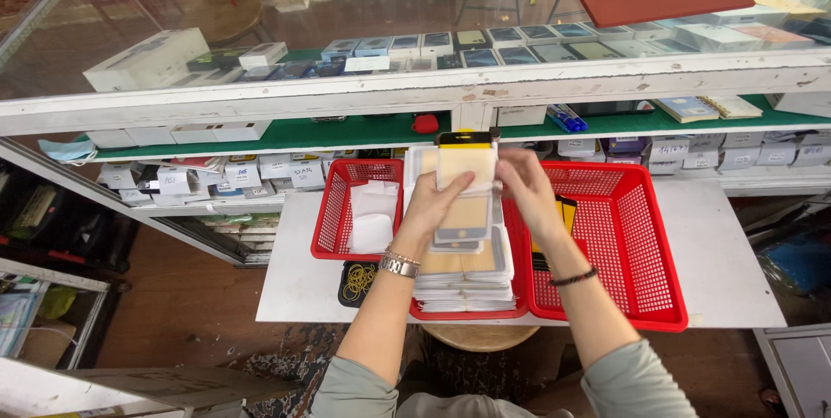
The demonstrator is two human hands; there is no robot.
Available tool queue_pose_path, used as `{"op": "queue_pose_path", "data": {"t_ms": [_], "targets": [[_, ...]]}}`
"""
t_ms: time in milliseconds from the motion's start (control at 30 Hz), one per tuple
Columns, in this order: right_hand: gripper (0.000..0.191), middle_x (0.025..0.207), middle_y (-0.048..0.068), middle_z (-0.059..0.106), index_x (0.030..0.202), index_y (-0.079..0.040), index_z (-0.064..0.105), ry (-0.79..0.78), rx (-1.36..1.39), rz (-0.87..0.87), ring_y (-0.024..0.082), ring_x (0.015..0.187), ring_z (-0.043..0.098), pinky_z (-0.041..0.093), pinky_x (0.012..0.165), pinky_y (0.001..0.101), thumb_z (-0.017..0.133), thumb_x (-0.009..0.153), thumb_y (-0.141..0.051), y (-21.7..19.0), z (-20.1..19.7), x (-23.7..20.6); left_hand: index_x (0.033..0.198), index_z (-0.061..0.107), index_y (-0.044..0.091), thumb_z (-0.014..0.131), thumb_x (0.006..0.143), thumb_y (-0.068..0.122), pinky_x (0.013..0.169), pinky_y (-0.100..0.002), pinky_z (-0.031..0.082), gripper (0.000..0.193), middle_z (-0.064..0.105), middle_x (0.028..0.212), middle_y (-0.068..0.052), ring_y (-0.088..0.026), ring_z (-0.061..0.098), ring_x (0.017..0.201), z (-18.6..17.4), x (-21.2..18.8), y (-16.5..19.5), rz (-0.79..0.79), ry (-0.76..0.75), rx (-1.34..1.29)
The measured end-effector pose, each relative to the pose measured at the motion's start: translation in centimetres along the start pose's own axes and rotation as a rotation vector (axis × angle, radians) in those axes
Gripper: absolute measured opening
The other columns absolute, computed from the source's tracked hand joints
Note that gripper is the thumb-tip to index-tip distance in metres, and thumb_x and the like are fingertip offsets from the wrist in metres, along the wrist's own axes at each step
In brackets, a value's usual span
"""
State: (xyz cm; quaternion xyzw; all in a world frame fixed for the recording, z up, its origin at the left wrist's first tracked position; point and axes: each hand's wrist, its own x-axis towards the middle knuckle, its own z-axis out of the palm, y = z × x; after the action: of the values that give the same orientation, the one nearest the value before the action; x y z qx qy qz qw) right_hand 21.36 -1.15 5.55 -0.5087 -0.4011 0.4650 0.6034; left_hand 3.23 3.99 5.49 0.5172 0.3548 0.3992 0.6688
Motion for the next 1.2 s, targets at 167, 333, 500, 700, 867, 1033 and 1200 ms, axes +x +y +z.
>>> {"op": "queue_pose_path", "data": {"t_ms": [167,333,500,700,867,1033,1200], "targets": [[0.013,0.098,0.004,0.069,0.107,-0.001,0.067,-0.192,-0.002,-0.027,0.011,0.090,0.062,0.050,0.084,0.0280,0.064,0.105,-0.013,-0.9,-2.3,4.4,0.111,0.074,-0.003,0.076,0.090,0.031,0.064,-0.026,0.057,0.041,0.077,0.095,-0.010,-0.012,0.072,0.076,1.0,-0.4,0.7,-0.074,-0.205,0.164],[0.016,0.104,0.005,0.072,0.111,-0.001,0.066,-0.078,0.252,-0.044,0.014,0.094,0.066,0.053,0.089,0.0320,0.062,0.103,-0.014,-3.5,-2.7,6.4,0.114,0.073,0.000,0.074,0.091,0.031,0.069,-0.025,0.058,0.039,0.077,0.098,-0.008,-0.010,0.072,0.081,1.1,-0.7,0.4,-0.138,-0.249,0.229],[0.025,0.119,0.005,0.072,0.119,-0.007,0.066,-0.182,0.136,0.233,0.015,0.109,0.066,0.053,0.098,0.0311,0.058,0.097,-0.015,-3.4,-0.5,3.2,0.115,0.072,-0.002,0.074,0.090,0.032,0.069,-0.027,0.059,0.042,0.078,0.099,-0.010,-0.013,0.072,0.082,0.8,-0.2,0.3,-0.072,-0.164,0.134],[0.021,0.127,0.011,0.065,0.124,-0.004,0.052,0.118,0.538,-0.099,0.025,0.121,0.065,0.055,0.106,0.0429,0.051,0.105,-0.012,-2.1,-6.8,4.7,0.116,0.068,-0.003,0.078,0.090,0.034,0.072,-0.030,0.061,0.046,0.077,0.103,-0.010,-0.014,0.073,0.087,-0.9,-1.0,-0.4,-0.114,-0.132,0.301],[0.032,0.131,0.016,0.063,0.132,-0.003,0.052,0.387,-0.453,0.296,0.028,0.116,0.065,0.054,0.098,0.0404,0.052,0.100,-0.006,5.3,-12.0,2.5,0.112,0.073,-0.002,0.075,0.086,0.037,0.066,-0.034,0.061,0.046,0.079,0.099,-0.014,-0.021,0.076,0.081,-9.3,-1.2,-1.1,-0.107,0.424,0.210],[0.058,0.128,0.023,0.065,0.146,-0.002,0.045,0.354,-0.733,0.369,0.034,0.117,0.065,0.052,0.098,0.0422,0.065,0.092,-0.010,12.2,-12.4,-1.2,0.117,0.067,-0.007,0.075,0.087,0.027,0.082,-0.038,0.059,0.045,0.076,0.107,-0.021,-0.029,0.076,0.093,-16.0,-1.5,-4.2,-0.080,0.711,0.463],[0.080,0.124,0.023,0.066,0.146,0.005,0.037,0.285,-0.955,0.303,0.035,0.111,0.064,0.051,0.095,0.0415,0.080,0.084,-0.022,12.5,-11.7,-0.6,0.137,0.051,-0.004,0.079,0.080,0.027,0.102,-0.041,0.052,0.070,0.069,0.123,-0.028,-0.037,0.069,0.111,-17.4,-2.2,-5.6,-0.152,0.612,0.865]]}}
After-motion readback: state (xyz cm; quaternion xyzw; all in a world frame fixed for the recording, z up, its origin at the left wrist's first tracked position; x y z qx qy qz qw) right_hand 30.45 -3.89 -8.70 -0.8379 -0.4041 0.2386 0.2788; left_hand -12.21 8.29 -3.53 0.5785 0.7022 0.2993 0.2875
